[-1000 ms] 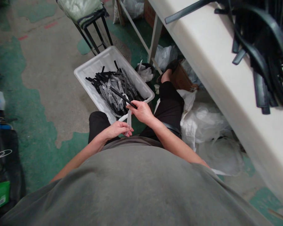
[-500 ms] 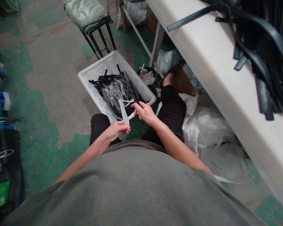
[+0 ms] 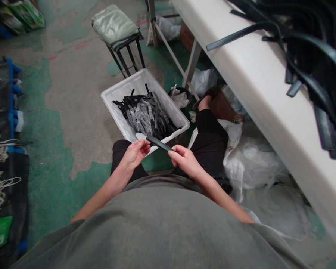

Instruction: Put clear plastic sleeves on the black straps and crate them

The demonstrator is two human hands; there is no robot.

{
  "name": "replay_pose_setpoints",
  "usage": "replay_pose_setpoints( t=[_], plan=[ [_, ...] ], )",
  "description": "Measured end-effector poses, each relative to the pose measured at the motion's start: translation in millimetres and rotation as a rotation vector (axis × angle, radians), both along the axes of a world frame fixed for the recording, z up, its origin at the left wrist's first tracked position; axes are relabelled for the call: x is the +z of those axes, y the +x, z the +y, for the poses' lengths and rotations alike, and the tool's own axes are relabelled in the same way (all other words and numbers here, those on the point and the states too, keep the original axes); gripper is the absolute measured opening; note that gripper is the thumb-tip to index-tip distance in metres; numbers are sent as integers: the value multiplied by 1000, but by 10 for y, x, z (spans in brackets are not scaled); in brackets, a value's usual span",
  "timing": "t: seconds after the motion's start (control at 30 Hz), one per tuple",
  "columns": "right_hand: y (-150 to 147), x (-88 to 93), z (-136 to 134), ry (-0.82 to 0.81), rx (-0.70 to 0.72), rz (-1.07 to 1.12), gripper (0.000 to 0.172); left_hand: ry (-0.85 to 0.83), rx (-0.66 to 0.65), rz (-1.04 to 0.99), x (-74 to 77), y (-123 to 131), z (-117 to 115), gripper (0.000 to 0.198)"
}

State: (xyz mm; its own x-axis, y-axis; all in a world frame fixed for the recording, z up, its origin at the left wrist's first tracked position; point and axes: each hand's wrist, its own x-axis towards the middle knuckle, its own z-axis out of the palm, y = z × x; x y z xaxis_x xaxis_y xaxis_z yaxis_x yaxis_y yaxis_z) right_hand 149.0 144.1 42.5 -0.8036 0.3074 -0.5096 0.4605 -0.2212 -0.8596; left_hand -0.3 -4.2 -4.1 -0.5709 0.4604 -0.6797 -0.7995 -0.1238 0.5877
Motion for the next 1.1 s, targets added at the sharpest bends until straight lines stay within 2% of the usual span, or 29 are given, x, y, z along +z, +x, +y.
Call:
replay_pose_setpoints(
  t=[0.17, 0.3, 0.37, 0.43, 0.5, 0.57, 0.67, 0.77, 0.9, 0.97, 1.1],
  plan=[
    [34, 3, 2, 71, 20, 59, 30, 27, 48, -11, -17, -18, -10, 25],
    [79, -29, 20, 300, -3, 148, 22, 17, 46, 11, -2, -11, -32, 24],
    [92, -34, 25, 383, 32, 166, 27, 23, 52, 28, 9, -5, -39, 25],
    [92, -30, 21, 376, 66, 138, 41, 35, 62, 36, 17, 2, -39, 26],
    [83, -24, 12, 298, 103, 94, 52, 44, 66, 40, 20, 7, -36, 27],
    [71, -23, 0, 205, 157, 86, 55, 43, 62, 44, 14, 7, -34, 28],
    [52, -49, -33, 109, 212, 103, 42, 43, 61, 50, -11, 0, -38, 28],
    [42, -91, -85, 117, 136, 63, 28, 46, 93, 70, -50, -7, -44, 27],
    [49, -105, -134, 104, 72, 4, 23, 30, 92, 95, -99, -11, -48, 27],
    [44, -93, -133, 148, 53, 2, 21, 20, 88, 96, -120, -13, -47, 27],
    [-7, -77, -92, 382, 11, 55, 26, -3, 86, 113, -147, -5, -44, 30]
  ],
)
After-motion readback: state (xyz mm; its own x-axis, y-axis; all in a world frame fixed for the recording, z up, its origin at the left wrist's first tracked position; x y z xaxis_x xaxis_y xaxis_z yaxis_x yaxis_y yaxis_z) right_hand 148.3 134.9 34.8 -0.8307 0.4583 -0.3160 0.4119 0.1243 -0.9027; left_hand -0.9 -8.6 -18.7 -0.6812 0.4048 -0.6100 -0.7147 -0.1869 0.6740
